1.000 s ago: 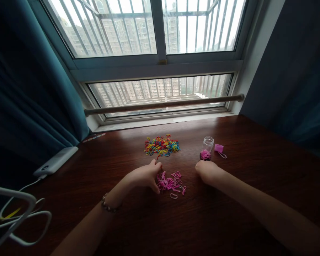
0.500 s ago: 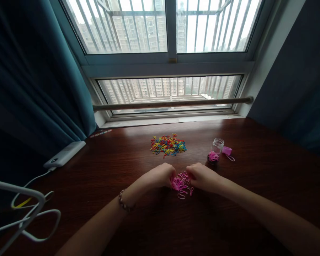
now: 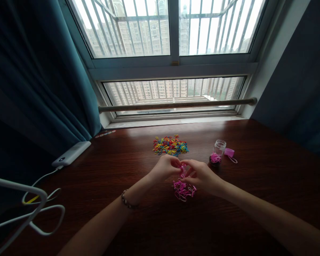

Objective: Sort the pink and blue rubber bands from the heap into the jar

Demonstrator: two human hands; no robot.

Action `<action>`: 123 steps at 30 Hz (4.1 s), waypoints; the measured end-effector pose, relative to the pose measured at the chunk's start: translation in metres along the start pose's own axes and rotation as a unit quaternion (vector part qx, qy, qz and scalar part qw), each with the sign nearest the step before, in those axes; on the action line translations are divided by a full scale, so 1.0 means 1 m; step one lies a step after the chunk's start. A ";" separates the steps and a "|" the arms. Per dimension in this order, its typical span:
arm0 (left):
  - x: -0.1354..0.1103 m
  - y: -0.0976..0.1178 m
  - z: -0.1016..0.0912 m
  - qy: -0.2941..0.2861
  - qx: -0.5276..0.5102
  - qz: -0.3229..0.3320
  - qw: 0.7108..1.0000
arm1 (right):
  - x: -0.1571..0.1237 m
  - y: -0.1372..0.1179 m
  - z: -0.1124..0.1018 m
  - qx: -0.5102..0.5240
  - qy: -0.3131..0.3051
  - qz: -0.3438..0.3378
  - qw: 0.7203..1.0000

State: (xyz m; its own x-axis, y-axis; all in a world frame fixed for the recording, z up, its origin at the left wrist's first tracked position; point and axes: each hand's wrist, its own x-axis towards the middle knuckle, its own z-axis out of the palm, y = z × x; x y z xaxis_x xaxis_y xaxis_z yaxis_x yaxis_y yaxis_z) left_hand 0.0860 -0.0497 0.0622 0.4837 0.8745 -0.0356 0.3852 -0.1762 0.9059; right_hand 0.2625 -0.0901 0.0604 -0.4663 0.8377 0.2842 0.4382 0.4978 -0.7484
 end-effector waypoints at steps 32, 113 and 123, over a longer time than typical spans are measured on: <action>-0.012 0.018 0.026 -0.001 -0.474 -0.130 0.871 | 0.007 0.002 -0.019 -0.081 0.142 -0.040 0.986; -0.007 0.063 0.023 0.117 -0.146 0.107 0.977 | 0.008 -0.018 -0.071 0.004 0.076 -0.037 0.996; 0.109 0.101 0.045 0.020 0.088 0.265 0.960 | -0.001 0.025 -0.176 -0.110 -0.014 0.170 0.979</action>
State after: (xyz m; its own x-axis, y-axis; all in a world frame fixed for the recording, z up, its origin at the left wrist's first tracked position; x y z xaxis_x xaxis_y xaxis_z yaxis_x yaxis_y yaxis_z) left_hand 0.2123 0.0073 0.1309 0.6188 0.6566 0.4311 0.2215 -0.6724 0.7062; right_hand 0.4093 -0.0389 0.1468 -0.2832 0.9588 0.0223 0.7260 0.2295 -0.6482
